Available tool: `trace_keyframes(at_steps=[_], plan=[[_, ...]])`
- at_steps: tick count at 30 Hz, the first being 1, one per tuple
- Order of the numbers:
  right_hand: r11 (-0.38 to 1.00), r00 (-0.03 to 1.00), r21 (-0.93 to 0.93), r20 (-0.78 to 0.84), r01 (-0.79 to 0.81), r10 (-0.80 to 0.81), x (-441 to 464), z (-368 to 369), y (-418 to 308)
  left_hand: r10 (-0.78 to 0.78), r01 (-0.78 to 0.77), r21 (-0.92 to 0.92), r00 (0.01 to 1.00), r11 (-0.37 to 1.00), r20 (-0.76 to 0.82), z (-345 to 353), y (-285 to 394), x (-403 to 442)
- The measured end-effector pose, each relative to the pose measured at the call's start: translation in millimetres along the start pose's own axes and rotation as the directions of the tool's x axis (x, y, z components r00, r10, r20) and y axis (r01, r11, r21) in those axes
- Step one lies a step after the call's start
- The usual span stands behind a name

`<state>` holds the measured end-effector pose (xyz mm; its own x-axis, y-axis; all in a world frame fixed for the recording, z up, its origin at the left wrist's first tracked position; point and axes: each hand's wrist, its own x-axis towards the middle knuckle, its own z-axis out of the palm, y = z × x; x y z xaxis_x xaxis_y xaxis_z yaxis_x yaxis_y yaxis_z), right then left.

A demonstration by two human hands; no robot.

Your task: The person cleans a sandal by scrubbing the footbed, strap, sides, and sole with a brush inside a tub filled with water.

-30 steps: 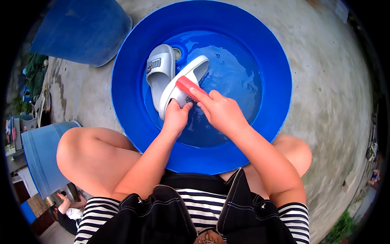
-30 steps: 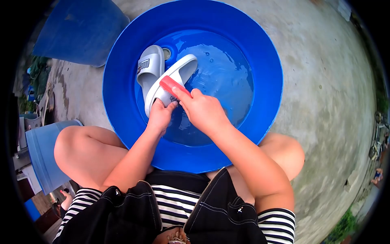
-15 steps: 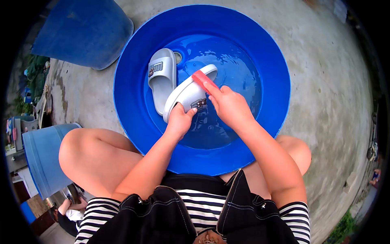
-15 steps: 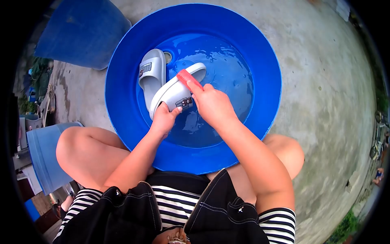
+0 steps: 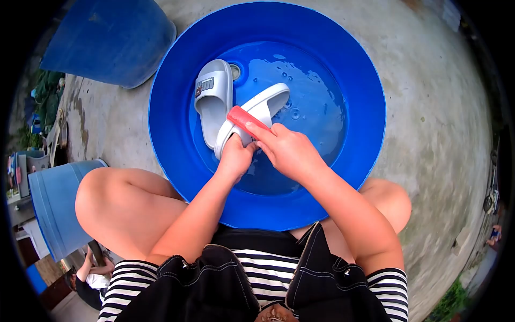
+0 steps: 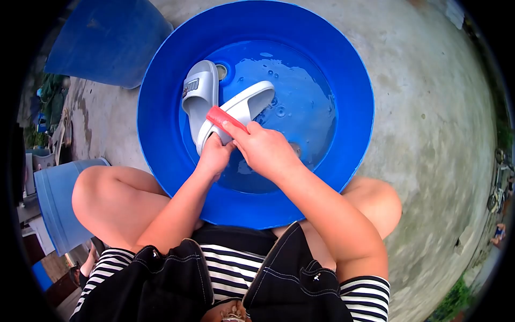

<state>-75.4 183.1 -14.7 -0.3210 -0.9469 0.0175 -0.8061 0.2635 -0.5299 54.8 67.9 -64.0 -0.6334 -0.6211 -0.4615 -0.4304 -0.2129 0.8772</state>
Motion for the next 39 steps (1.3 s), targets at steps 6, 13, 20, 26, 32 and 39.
trace_keyframes(at_steps=[6,13,20,26,32,39], plan=[[0.944,0.952,-0.125,-0.014,-0.305,0.306,20,-10,50,0.126,-0.131,0.157,0.991,0.979,0.039,0,-17,8],[0.994,0.996,0.065,0.016,-0.088,0.087,5,-3,7,-0.014,0.011,0.084,1.0,0.996,0.028,-1,6,-1],[0.974,0.978,-0.086,-0.013,-0.209,0.209,17,-7,25,0.08,-0.078,0.137,0.997,0.987,-0.009,-2,-23,9],[0.96,0.964,-0.084,-0.053,-0.266,0.262,18,-5,46,0.039,-0.038,0.163,0.999,0.986,-0.003,-2,-21,9],[0.981,0.981,-0.019,-0.016,-0.194,0.193,12,1,24,0.059,-0.057,0.173,0.998,0.983,-0.007,-2,-17,8],[0.921,0.93,-0.127,-0.069,-0.368,0.362,26,-5,65,0.113,-0.112,0.2,0.994,0.973,0.005,-2,-23,11]])
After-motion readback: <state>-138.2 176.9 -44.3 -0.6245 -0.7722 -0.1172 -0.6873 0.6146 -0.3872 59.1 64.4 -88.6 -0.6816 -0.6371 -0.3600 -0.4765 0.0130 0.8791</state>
